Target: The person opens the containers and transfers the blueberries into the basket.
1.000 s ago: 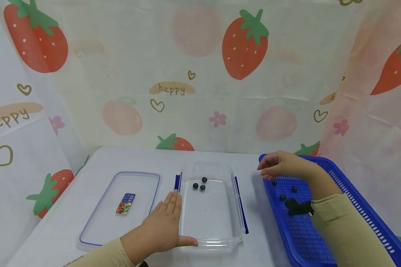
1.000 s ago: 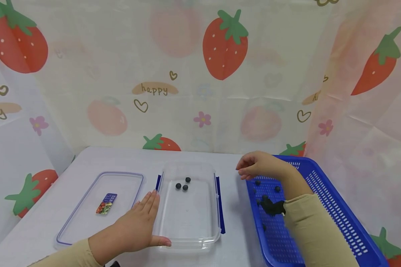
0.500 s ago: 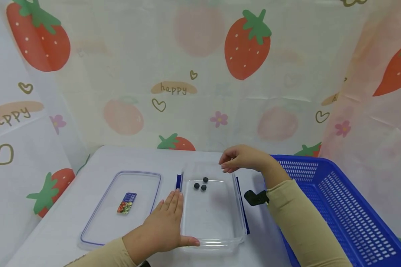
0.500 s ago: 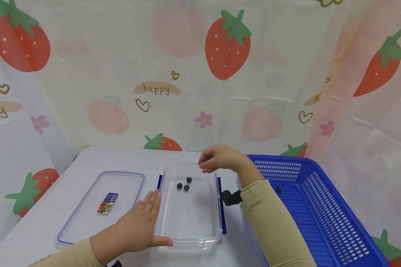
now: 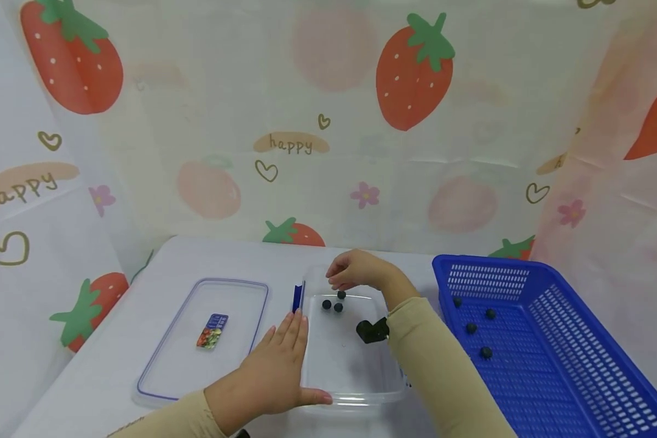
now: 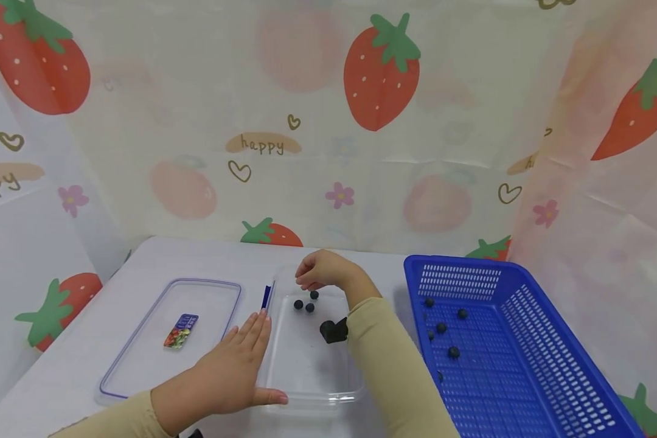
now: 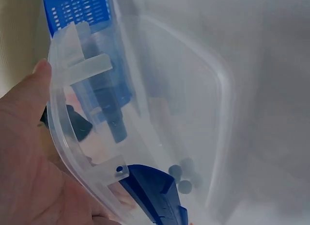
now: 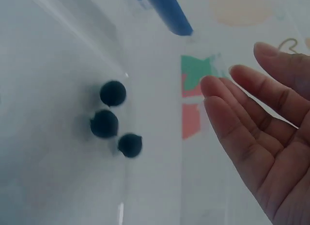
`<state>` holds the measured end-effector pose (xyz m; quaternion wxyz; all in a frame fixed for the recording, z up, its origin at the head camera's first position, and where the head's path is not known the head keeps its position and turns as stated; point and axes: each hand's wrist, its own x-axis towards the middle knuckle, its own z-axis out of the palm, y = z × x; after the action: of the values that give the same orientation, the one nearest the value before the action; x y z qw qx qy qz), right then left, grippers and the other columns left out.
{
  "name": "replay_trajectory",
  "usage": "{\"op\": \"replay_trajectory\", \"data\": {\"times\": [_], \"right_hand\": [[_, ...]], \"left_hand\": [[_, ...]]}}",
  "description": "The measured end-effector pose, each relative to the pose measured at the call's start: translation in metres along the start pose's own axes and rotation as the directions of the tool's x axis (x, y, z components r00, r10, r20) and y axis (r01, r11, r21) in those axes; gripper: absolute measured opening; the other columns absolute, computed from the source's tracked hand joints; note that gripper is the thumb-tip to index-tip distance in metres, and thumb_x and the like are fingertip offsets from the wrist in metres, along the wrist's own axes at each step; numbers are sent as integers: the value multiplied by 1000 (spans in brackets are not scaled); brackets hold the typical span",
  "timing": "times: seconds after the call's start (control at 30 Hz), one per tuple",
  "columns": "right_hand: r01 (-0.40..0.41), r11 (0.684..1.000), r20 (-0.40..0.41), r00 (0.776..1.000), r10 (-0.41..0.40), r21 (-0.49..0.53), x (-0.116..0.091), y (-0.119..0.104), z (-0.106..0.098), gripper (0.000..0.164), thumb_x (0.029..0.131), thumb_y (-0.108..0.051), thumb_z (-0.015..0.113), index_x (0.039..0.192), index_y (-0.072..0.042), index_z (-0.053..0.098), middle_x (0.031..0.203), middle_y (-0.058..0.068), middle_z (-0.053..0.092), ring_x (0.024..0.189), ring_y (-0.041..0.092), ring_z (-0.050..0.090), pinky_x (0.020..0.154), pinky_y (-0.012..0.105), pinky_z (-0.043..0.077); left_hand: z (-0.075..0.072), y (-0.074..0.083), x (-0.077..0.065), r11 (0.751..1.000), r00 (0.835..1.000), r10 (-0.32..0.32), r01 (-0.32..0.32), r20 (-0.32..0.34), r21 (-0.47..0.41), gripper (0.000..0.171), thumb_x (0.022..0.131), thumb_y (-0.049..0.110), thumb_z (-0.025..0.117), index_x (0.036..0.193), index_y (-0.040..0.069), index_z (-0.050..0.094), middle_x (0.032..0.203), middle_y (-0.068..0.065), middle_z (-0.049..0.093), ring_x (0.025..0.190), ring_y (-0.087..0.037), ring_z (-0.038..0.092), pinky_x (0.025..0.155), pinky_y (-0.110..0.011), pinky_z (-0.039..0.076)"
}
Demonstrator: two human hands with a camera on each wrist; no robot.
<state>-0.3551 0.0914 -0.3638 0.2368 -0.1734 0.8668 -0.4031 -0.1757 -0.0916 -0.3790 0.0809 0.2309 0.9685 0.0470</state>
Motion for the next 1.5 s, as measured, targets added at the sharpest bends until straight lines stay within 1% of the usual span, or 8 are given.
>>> {"op": "replay_trajectory", "data": {"times": [0.17, 0.33, 0.6, 0.83, 1.03, 1.2, 1.37, 1.5], "right_hand": [[-86, 996, -39, 995, 87, 21, 12, 1, 16, 14, 83, -13, 67, 94, -3, 66, 83, 8, 65, 82, 25, 64, 75, 31, 53], [-153, 988, -50, 987, 153, 0, 18, 3, 27, 11, 82, -10, 67, 92, -4, 66, 82, 10, 66, 76, 21, 64, 76, 33, 52], [-235, 969, -94, 969, 227, -73, 23, 9, 34, 10, 82, -9, 68, 91, -5, 67, 79, 8, 66, 76, 22, 63, 76, 33, 52], [-238, 964, -75, 970, 230, -121, 26, 14, 39, 13, 82, -7, 66, 95, -3, 67, 79, 6, 65, 74, 18, 63, 74, 32, 52], [-208, 968, -47, 978, 204, -142, 29, 17, 42, 11, 82, -7, 67, 93, -5, 69, 78, 4, 66, 72, 16, 62, 73, 31, 52], [-162, 966, -11, 987, 163, -204, 30, 17, 46, 12, 81, -3, 65, 91, -7, 70, 78, 2, 65, 69, 14, 59, 70, 28, 51], [-150, 953, 8, 988, 157, -262, 33, 19, 51, 12, 80, -2, 65, 89, -9, 70, 80, 2, 64, 70, 14, 57, 69, 27, 49], [-158, 939, 7, 986, 168, -306, 35, 19, 55, 10, 80, -1, 65, 81, -9, 70, 77, 2, 64, 69, 14, 57, 67, 26, 49]], "left_hand": [[1, 1, -1, 999, 1000, 17, -17, 7, 27, 120, 66, 88, 28, 144, -3, 18, 150, -21, 10, 138, -34, 10, 107, -52, 20], [5, 1, 1, 999, 1000, 23, -22, -16, 44, 121, 65, 89, 21, 143, -4, 20, 150, -20, 11, 138, -33, 11, 107, -51, 20], [5, 2, 2, 997, 999, 31, -29, -32, 65, 117, 68, 86, 27, 143, -4, 19, 150, -22, 12, 138, -34, 12, 106, -50, 22], [5, 2, 2, 998, 999, 37, -35, -33, 51, 115, 70, 83, 35, 143, -4, 18, 150, -22, 11, 138, -34, 11, 106, -50, 21], [8, 0, 3, 999, 999, 30, -29, -30, 43, 119, 67, 86, 29, 143, -4, 18, 150, -21, 9, 138, -33, 9, 107, -51, 20], [9, -1, 3, 998, 999, 35, -33, -31, 49, 119, 67, 86, 29, 144, -4, 17, 150, -21, 8, 138, -33, 8, 107, -51, 20], [5, 1, 0, 999, 999, 29, -28, -24, 35, 118, 67, 86, 30, 143, -4, 18, 150, -21, 10, 138, -33, 11, 106, -51, 21], [5, 1, -1, 998, 999, 33, -32, -28, 48, 117, 68, 85, 30, 143, -5, 18, 150, -22, 10, 138, -34, 11, 106, -50, 22]]}}
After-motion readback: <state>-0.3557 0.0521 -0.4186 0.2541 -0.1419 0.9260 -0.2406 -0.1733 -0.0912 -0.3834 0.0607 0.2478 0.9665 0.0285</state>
